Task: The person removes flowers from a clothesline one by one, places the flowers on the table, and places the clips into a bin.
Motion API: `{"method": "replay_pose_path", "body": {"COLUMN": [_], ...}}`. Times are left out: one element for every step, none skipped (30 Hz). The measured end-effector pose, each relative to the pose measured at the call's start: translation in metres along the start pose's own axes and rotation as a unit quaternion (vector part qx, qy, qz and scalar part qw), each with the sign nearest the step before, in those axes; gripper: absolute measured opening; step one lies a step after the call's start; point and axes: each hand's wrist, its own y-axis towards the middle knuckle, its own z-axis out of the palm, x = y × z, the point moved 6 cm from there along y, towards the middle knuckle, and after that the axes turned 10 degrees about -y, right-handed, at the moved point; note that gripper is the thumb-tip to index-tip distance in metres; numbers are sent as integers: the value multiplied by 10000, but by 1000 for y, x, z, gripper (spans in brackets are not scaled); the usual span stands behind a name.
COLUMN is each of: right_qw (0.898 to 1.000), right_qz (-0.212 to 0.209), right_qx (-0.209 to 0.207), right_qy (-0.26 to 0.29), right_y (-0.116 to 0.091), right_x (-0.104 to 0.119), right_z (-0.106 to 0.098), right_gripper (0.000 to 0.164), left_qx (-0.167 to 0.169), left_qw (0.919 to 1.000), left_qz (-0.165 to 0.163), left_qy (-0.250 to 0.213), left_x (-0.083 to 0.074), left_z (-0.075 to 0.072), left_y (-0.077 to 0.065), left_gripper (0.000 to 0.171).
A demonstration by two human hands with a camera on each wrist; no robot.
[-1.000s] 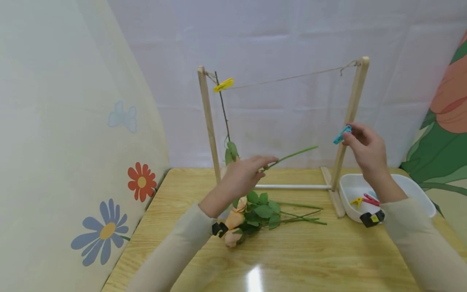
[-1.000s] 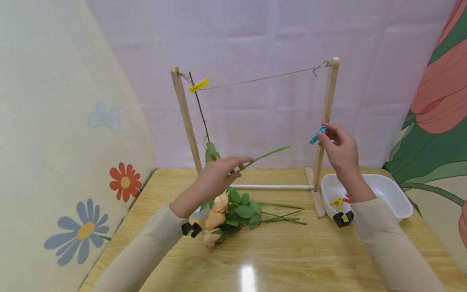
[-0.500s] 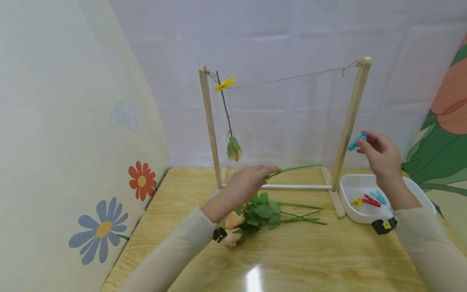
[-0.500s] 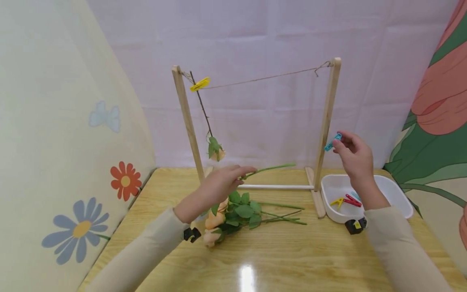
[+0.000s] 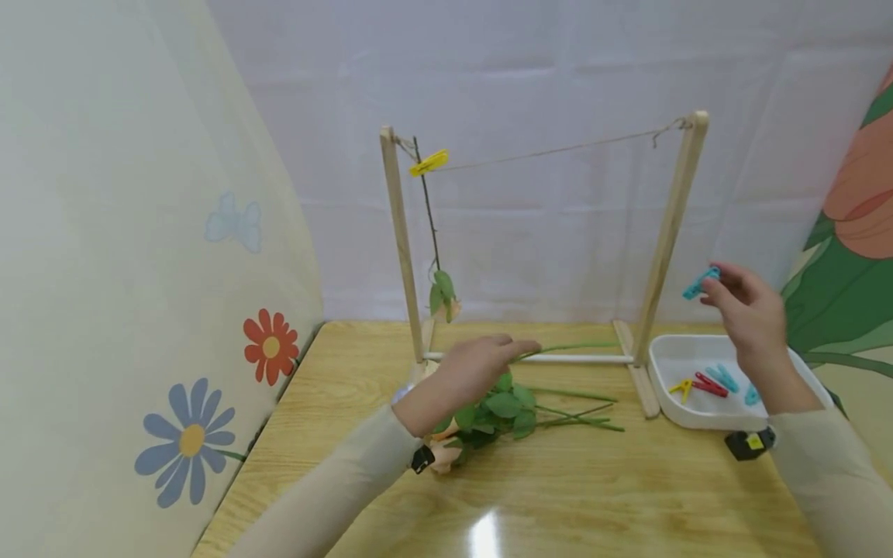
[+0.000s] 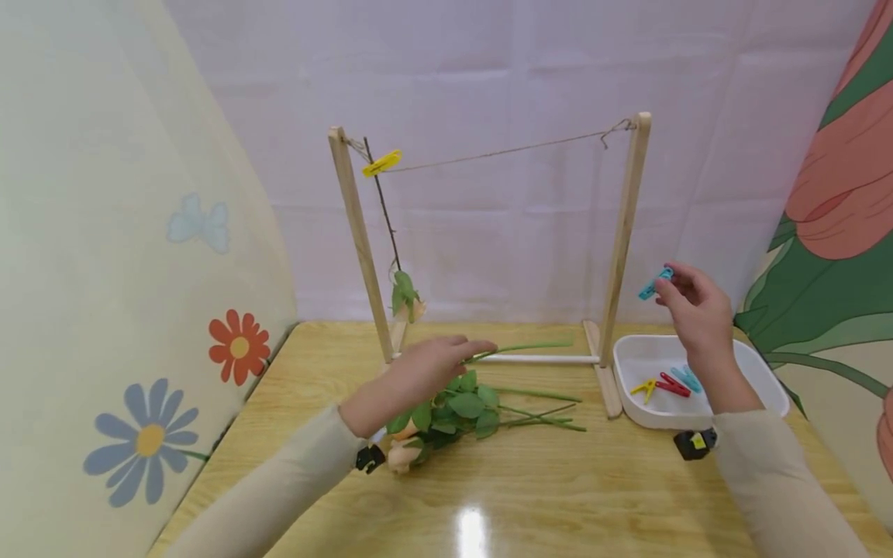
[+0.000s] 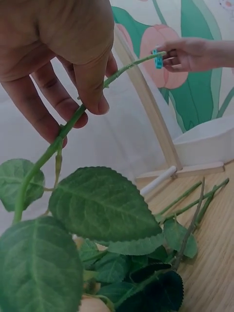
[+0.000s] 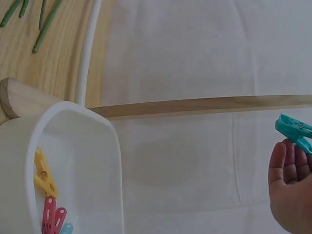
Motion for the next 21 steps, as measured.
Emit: {"method": "replay_pose_path", "body": {"right_qw": [10000, 10000, 9999, 9999, 9999, 9997, 9998, 9996, 9994, 9993, 9993, 9991, 9992, 9992, 9993, 9994, 9994, 9993, 9994, 9994, 9994], "right_qz": [24, 40, 50, 47, 45, 66, 83, 119, 159, 200, 234, 276, 296, 316, 322, 322, 326, 338, 336, 338, 341], "right_qx": [-8, -14, -16, -12, -11, -7, 2, -8, -30, -40, -49, -65, -76, -83, -81, -67, -61, -59, -54, -65, -65], "right_qy": [-33, -89, -126, -133, -163, -219, -187, -253, -308, -304, -276, -302, -268, -235, -182, -128, -119, -116, -35, -58, -37], "right_y": [0, -1, -1, -1, -2, -2, -3, -4, -4, -5, -5, -6, -6, -7, -7, -8, -8, -9, -10, -10, -11], "right_x": [-1, -2, -3, -3, -4, -5, -6, -8, -9, -10, -11, -12, -13, -14, -15, -16, -17, -18, -19, -20, -21], "right_z": [-1, -3, -4, -5, -6, -7, -8, -10, -11, -12, -13, -15, -16, -17, -18, -19, -20, -21, -22, -23, -25], "right_gripper": [22, 22, 22, 22, 22, 22, 23, 22, 21, 21, 20, 21, 21, 22, 22, 22, 22, 22, 21, 21, 21], "left_qx": [33, 73, 105, 140, 167, 200, 247, 307, 351, 403, 455, 504, 545, 579, 597, 613, 621, 626, 639, 638, 628], "left_qw": [10000, 10000, 9999, 9998, 9998, 9997, 9995, 9992, 9991, 9990, 9988, 9985, 9983, 9981, 9980, 9978, 9977, 9976, 9974, 9974, 9974], "left_qz": [-15, -34, -51, -60, -60, -72, -96, -126, -136, -146, -163, -184, -203, -212, -221, -240, -262, -275, -284, -277, -271], "left_qy": [21, 2, -43, -82, -111, -150, -190, -222, -203, -157, -115, -87, -56, -25, 12, 35, 61, 90, 145, 174, 224], "left_x": [0, 0, 0, 1, 1, 1, 1, 1, 1, 1, 1, 0, 1, 1, 1, 1, 1, 1, 2, 2, 2], "left_z": [2, 5, 8, 10, 13, 15, 17, 19, 21, 23, 25, 27, 29, 31, 33, 34, 35, 37, 39, 40, 41], "left_y": [0, 1, 1, 2, 3, 3, 3, 4, 4, 5, 5, 5, 6, 6, 7, 7, 8, 8, 8, 9, 9], "left_gripper": [66, 67, 68, 67, 68, 68, 68, 68, 68, 67, 67, 67, 68, 68, 68, 69, 68, 68, 67, 68, 68]}}
